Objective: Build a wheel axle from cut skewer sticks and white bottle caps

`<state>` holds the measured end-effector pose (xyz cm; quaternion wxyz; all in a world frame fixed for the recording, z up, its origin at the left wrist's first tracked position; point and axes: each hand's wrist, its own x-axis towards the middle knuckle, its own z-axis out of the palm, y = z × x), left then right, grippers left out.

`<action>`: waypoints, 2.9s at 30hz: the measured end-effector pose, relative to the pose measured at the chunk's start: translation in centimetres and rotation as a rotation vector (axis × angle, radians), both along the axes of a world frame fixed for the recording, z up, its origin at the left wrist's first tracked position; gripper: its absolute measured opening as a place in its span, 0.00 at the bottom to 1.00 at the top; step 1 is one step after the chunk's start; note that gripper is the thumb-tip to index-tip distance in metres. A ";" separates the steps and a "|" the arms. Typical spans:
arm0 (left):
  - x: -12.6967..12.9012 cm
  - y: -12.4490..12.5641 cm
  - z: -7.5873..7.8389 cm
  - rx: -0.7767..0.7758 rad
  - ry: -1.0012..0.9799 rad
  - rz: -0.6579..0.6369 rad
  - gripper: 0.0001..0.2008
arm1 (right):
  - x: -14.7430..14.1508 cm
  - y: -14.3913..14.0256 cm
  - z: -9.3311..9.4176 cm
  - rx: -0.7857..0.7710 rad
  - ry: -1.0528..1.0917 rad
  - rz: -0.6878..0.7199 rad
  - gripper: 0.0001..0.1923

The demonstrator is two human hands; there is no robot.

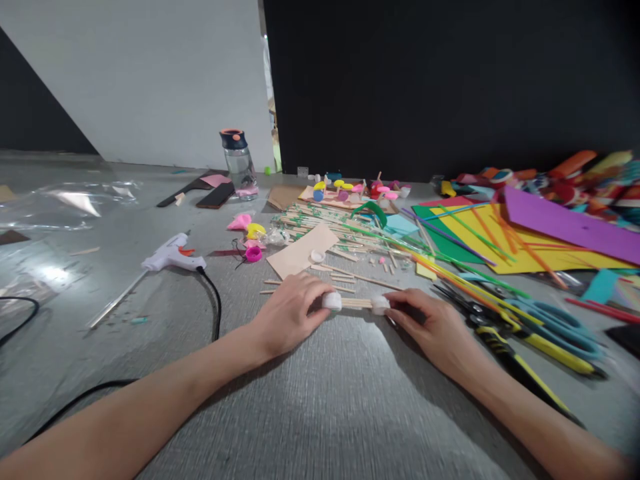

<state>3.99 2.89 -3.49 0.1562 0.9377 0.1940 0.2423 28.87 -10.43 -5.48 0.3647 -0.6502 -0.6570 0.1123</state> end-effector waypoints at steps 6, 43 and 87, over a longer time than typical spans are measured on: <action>-0.1 0.0 0.1 0.002 -0.019 -0.005 0.11 | -0.3 0.0 0.1 0.010 -0.014 -0.029 0.10; -3.2 3.1 2.7 0.228 0.361 0.131 0.08 | -3.8 -2.7 3.8 0.117 -0.175 0.372 0.07; -1.8 -0.7 2.9 -0.331 -0.165 0.037 0.10 | -6.7 7.5 10.1 -0.361 -0.008 0.307 0.07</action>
